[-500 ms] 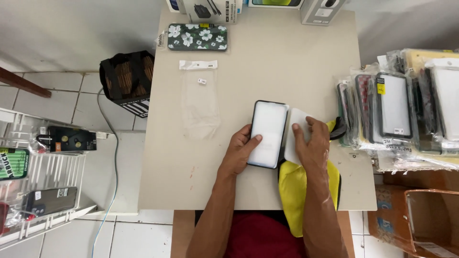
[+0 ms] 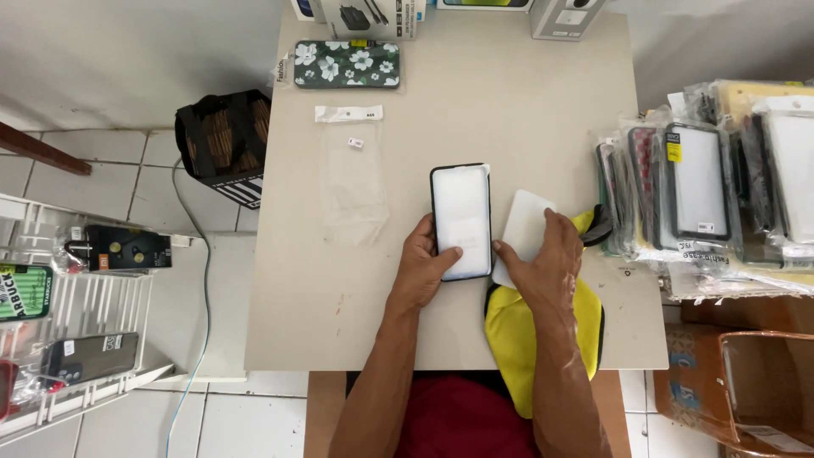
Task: Cleaning phone cases with a cloth and placing them into plastic packaging sleeves.
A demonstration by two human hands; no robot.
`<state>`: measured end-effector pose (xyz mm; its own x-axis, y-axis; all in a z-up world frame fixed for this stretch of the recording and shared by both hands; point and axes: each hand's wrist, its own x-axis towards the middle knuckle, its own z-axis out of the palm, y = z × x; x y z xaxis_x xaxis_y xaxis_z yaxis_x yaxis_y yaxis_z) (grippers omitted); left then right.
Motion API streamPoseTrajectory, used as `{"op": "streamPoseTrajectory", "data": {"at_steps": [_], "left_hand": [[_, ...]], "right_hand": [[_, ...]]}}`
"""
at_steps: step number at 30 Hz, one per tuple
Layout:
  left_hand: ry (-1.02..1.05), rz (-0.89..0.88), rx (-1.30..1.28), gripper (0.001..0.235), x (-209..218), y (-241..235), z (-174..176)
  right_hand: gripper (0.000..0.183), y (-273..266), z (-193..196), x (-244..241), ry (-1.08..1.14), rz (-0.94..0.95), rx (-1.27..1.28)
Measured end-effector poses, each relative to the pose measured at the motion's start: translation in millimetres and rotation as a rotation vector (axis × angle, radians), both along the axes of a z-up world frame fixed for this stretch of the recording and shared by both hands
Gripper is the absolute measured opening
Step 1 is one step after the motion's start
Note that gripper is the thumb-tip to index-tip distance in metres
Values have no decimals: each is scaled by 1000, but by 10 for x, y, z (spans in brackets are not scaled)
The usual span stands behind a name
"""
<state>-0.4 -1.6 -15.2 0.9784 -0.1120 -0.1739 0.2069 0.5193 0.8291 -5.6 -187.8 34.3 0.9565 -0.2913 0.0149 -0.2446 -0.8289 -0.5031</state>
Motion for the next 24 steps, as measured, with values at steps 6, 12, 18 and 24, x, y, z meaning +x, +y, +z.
{"op": "streamPoseTrajectory", "data": {"at_steps": [6,12,18,24], "left_hand": [[54,43,14,46,1,7,131],[103,78,-58,38,14,-15,63],[54,38,-72,43,-1,-18,83],[56,3,-82,50,-30,21,213]], "right_hand": [[116,-187,81,125,200,-75,91],[41,-442,-270,103,-226,-10,564],[22,-201,-112,66,-489,-128,940],[22,203,8,158,-537,-2,848]]}}
